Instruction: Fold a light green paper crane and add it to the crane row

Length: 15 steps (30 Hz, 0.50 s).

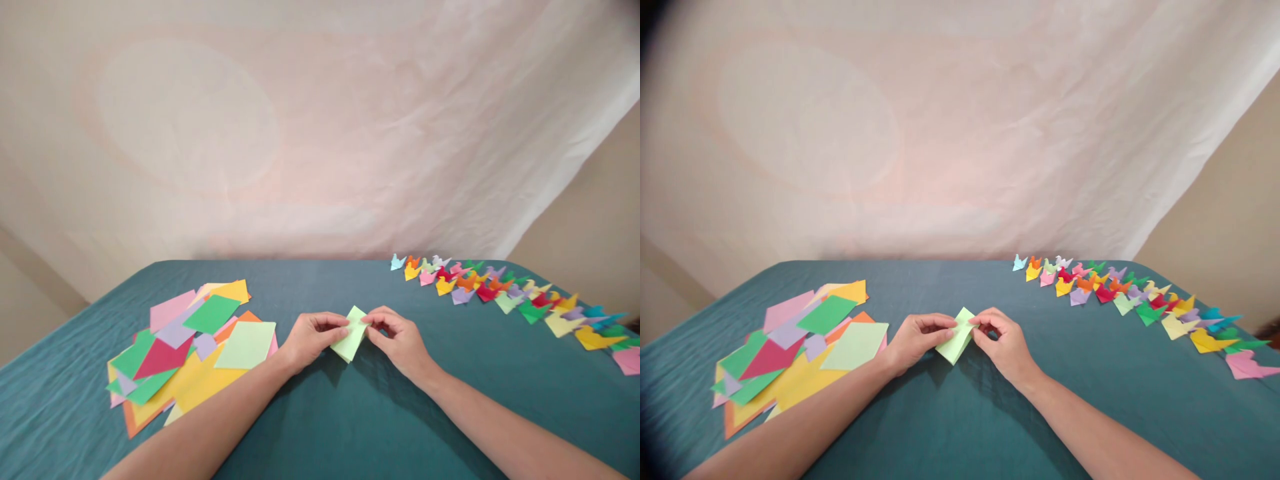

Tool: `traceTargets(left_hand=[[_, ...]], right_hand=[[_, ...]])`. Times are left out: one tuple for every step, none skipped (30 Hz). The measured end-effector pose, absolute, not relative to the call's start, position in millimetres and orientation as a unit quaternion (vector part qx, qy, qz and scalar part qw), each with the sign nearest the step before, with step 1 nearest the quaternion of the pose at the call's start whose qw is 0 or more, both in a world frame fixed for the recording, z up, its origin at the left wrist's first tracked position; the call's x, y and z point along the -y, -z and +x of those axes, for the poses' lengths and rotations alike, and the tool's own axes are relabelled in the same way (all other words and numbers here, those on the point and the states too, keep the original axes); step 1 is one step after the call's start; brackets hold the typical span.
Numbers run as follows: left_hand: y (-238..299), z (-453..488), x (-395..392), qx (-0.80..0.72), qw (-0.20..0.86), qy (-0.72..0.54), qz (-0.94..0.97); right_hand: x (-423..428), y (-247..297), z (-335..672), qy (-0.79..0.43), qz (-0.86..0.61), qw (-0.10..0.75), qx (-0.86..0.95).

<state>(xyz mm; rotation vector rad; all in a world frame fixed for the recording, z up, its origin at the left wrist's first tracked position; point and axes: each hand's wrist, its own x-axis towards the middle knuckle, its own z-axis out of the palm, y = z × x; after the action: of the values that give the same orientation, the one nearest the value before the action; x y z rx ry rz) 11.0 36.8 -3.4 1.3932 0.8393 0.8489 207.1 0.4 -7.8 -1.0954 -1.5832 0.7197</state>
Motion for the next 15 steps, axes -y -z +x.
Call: traceTargets(left_hand=[[2.8,11.1,-36.7,-0.366,0.609,-0.368,0.600],[2.3,11.1,-36.5,-0.367,0.612,-0.368,0.596],[2.1,11.1,-36.5,-0.368,0.615,-0.368,0.592],[2.1,11.2,-36.5,-0.367,0.619,-0.368,0.589],[2.2,11.2,-36.7,-0.364,0.622,-0.370,0.587],[2.5,11.3,-36.8,-0.360,0.623,-0.372,0.586],[2.9,11.4,-37.1,-0.355,0.623,-0.376,0.586],[3.3,11.4,-37.3,-0.351,0.623,-0.380,0.587],[3.6,11.5,-37.5,-0.348,0.622,-0.382,0.588],[3.8,11.5,-37.7,-0.346,0.621,-0.385,0.589],[4.0,11.5,-37.9,-0.345,0.619,-0.386,0.591],[4.1,11.3,-38.1,-0.344,0.614,-0.387,0.596],[4.1,11.0,-38.3,-0.343,0.606,-0.388,0.604],[4.2,10.6,-38.5,-0.343,0.595,-0.388,0.615],[4.2,10.1,-38.7,-0.344,0.581,-0.387,0.627]], right_hand=[[-0.5,7.9,207.2,-0.301,-0.456,0.517,0.659],[-0.6,8.0,207.2,-0.302,-0.455,0.517,0.659],[-0.9,8.1,207.3,-0.304,-0.454,0.517,0.659],[-1.1,8.3,207.3,-0.305,-0.453,0.517,0.659],[-1.4,8.5,207.3,-0.307,-0.452,0.516,0.660],[-1.7,8.8,207.3,-0.309,-0.451,0.514,0.661],[-1.9,9.2,207.3,-0.310,-0.450,0.513,0.662],[-2.1,9.7,207.3,-0.312,-0.449,0.511,0.663],[-2.2,10.2,207.3,-0.313,-0.447,0.510,0.664],[-2.2,10.7,207.3,-0.313,-0.446,0.509,0.666],[-2.1,11.1,207.3,-0.312,-0.445,0.508,0.667],[-1.9,11.2,207.1,-0.310,-0.445,0.508,0.669],[-1.6,11.0,207.0,-0.309,-0.447,0.506,0.670],[-1.3,10.6,206.7,-0.307,-0.449,0.504,0.671],[-1.0,9.8,206.4,-0.306,-0.452,0.502,0.671]])
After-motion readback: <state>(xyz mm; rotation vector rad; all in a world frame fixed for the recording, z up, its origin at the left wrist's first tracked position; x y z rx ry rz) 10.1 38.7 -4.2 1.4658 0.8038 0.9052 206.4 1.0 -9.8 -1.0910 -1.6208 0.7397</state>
